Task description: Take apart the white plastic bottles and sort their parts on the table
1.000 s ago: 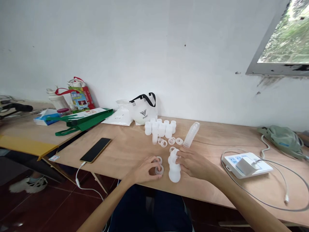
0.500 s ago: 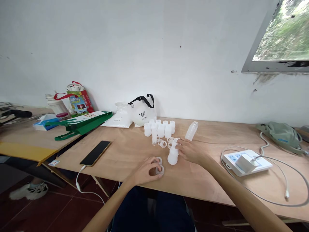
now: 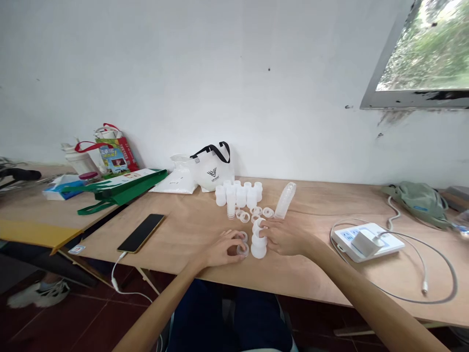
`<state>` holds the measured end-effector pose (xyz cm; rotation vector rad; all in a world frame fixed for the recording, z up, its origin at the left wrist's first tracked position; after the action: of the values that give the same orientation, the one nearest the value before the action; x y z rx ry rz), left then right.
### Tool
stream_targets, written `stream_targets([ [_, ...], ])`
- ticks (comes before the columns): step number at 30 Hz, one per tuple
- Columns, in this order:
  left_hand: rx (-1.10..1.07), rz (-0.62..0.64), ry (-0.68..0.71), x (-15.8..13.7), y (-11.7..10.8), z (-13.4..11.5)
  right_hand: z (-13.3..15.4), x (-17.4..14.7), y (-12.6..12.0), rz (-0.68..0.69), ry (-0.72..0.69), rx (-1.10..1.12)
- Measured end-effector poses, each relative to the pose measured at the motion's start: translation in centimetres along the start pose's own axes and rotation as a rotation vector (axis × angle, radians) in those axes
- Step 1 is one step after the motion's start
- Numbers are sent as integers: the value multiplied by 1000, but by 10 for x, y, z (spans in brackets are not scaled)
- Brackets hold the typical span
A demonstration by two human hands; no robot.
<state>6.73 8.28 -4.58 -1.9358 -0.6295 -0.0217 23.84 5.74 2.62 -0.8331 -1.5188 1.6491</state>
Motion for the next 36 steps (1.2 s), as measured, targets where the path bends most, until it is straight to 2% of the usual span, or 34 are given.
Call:
stream_targets([
  [4,-26,-6,18,7,0,6,-3,9,2,16,7,35],
  [9,-80,-42,12,1,-3,4,-6,8,7,-15,-5,104],
  [17,-147,-162,-71,-7,2,9,-15,14,9,-20,18,234],
  [21,-148,-182,-112,-10,9,11,-17,14,9,-20,-22,285],
  [24,-164,-227,-132,-13,5,7,-16,10,6,-26,-40,333],
  [27,-195,-269,-150,-16,-3,1,-18,3,-1,-97,-22,418],
  [30,-193,-290,-206,-21,-12,-1,-25,-5,-6,-240,44,553],
  [32,-155,-297,-227,-24,-17,1,-35,-11,-3,-367,148,658],
  [34,-86,-305,-231,-29,-21,7,-48,-16,11,-460,321,719],
  [36,20,-304,-243,-33,-22,17,-56,-17,36,-428,498,675],
])
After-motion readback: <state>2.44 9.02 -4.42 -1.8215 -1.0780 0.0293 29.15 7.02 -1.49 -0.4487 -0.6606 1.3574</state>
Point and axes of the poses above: each hand's wrist, its own x-axis towards the middle knuckle, its own y-axis out of the palm, z = x × y, the point moved 7 cm from there along x, towards the middle knuckle, and after that the axes turned 15 degrees about y, right-handed, at the moved point
